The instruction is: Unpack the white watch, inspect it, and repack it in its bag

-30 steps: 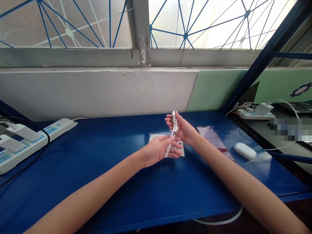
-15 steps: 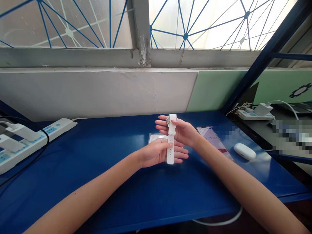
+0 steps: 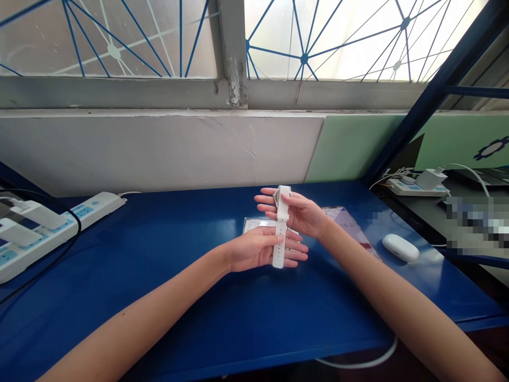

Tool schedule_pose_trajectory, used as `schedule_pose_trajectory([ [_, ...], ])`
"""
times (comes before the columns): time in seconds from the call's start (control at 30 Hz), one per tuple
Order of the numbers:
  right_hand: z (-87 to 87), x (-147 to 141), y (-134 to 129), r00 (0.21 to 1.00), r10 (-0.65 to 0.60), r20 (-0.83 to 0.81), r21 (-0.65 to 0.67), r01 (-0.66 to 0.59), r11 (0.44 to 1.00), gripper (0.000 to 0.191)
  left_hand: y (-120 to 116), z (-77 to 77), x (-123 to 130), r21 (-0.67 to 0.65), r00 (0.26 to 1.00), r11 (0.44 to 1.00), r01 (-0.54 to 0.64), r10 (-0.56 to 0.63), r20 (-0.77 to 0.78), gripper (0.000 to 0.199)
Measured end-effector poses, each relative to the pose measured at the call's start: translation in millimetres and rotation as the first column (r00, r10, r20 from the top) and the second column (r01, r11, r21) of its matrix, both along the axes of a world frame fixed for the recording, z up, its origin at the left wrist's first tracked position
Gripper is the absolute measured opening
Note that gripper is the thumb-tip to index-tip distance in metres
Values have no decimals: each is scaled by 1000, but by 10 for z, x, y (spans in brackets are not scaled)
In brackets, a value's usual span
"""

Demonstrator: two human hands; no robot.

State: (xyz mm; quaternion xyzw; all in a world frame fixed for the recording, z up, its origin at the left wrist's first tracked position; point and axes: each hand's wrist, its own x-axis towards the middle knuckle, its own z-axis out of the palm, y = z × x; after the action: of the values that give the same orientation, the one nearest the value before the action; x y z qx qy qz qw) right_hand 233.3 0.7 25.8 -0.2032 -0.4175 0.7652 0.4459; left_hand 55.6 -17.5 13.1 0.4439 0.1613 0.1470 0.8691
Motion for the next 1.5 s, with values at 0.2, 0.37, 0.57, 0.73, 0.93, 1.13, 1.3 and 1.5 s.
schedule_pose_trajectory([
  [0.2, 28, -15, -17, 1000, 0, -8, -29, -1, 1000, 36, 12, -41, 4, 5, 1000, 1000, -21, 21, 3, 26],
  [0.37, 36, -2, -21, 999, 35, -15, -24, -36, 999, 39, 13, -30, -3, 0, 1000, 1000, -10, 10, -6, 25],
  [0.57, 25, 15, -6, 999, 29, 20, -36, -29, 999, 40, 2, -17, 8, -12, 1000, 1000, -19, 19, -13, 25],
  [0.73, 11, 15, 5, 1000, 2, 7, -24, -2, 1000, 38, 21, -40, -1, -9, 1000, 1000, -22, 22, -3, 27],
  [0.93, 7, -4, 7, 999, -34, 0, -3, 34, 999, 36, 33, -26, -15, -7, 1000, 1000, -13, 13, -11, 29],
  [1.13, 19, -19, -14, 1000, -20, 5, -4, 20, 1000, 39, 30, -51, 0, -39, 999, 999, -32, 31, -12, 30],
  [1.3, 34, -27, -13, 999, -42, -13, -5, 42, 999, 45, 23, -44, 1, -41, 997, 997, -71, 70, -33, 31],
  [1.5, 24, -22, -2, 1000, -21, -1, -27, 21, 999, 50, 21, -61, 7, -34, 999, 998, -50, 50, -12, 28],
])
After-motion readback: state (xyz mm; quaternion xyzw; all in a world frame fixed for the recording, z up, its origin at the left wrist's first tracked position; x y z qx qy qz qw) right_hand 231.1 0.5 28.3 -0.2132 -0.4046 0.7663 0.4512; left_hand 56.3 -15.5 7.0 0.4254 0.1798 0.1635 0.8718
